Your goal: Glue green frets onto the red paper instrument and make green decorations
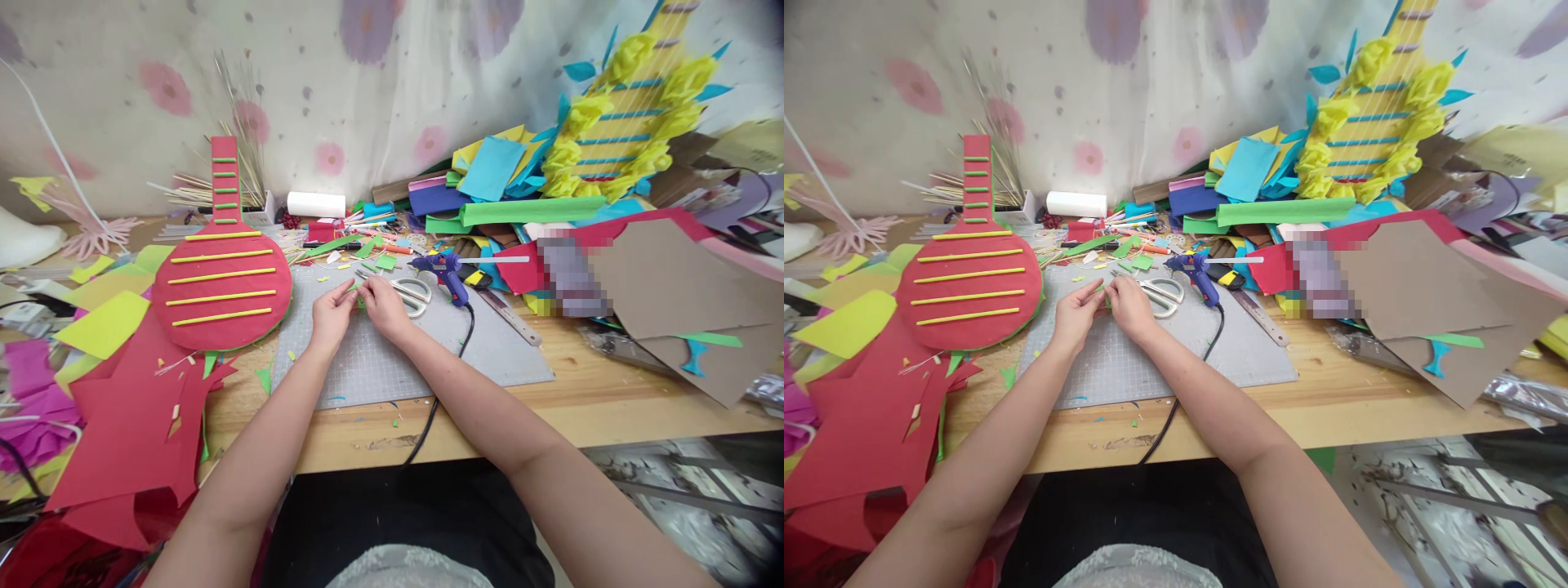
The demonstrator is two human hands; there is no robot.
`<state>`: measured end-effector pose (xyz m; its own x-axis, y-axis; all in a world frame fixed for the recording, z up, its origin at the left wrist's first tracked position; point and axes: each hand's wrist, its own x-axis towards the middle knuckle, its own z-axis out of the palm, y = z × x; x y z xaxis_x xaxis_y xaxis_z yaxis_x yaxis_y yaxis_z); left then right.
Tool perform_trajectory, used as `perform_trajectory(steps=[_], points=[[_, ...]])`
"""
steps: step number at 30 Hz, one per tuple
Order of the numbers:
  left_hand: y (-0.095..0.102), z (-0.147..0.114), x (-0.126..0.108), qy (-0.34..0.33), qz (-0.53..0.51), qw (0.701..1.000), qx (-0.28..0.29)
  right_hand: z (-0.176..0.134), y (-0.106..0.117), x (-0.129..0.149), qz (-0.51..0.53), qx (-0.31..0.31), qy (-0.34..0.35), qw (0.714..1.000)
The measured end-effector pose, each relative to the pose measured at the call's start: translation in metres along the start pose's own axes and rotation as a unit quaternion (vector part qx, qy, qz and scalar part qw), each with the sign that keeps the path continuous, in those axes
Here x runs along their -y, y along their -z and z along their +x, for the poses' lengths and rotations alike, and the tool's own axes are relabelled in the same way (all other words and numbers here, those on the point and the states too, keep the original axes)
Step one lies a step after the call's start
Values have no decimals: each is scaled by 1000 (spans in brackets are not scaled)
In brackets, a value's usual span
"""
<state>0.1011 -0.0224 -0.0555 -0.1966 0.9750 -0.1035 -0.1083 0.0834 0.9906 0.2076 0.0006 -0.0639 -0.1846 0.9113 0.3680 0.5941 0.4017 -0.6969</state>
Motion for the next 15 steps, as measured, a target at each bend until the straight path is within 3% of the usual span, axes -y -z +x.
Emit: perform_trajectory(steps=[10,15], points=[[4,6,9,-35,30,999,-4,-1,-2,-2,-11,15,16,1000],[4,9,10,-4,15,1000,14,-1,0,-2,-12,13,28,999]])
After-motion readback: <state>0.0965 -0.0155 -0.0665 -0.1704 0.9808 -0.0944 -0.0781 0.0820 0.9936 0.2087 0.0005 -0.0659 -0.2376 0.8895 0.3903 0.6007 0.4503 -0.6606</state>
